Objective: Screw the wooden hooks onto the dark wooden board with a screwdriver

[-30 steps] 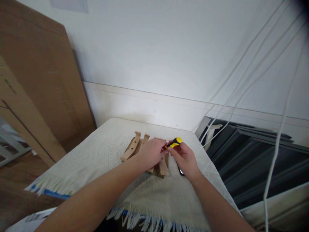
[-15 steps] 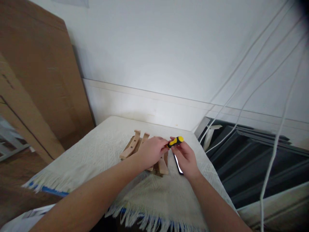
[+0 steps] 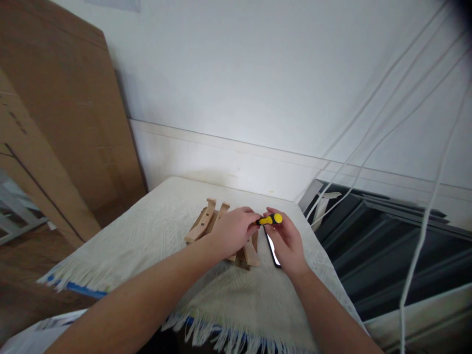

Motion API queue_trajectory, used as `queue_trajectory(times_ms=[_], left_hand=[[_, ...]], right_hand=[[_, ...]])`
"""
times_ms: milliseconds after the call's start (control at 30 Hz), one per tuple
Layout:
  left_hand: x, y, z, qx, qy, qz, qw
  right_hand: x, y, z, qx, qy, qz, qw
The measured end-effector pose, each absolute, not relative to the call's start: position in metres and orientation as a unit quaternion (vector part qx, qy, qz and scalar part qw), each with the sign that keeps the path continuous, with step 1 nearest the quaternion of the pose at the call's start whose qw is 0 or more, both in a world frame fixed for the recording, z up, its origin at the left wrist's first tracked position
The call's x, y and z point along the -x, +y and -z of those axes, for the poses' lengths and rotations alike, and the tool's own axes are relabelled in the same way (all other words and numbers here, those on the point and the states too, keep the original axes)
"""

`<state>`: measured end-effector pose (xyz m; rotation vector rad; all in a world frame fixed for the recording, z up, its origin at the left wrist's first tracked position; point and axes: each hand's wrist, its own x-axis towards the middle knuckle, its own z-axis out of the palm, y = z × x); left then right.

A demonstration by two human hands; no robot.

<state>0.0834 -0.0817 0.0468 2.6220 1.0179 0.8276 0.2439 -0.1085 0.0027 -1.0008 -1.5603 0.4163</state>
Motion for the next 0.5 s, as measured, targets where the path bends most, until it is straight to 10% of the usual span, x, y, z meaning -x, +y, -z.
queue_trajectory(times_ms=[500], left_hand=[[-0.0841, -0.0831, -0.0468, -0.883, 0.358, -0.289, 0.092]], right_hand=[[-0.2433, -0.1067, -0.0043, 0.423, -0.681, -0.193, 0.566]])
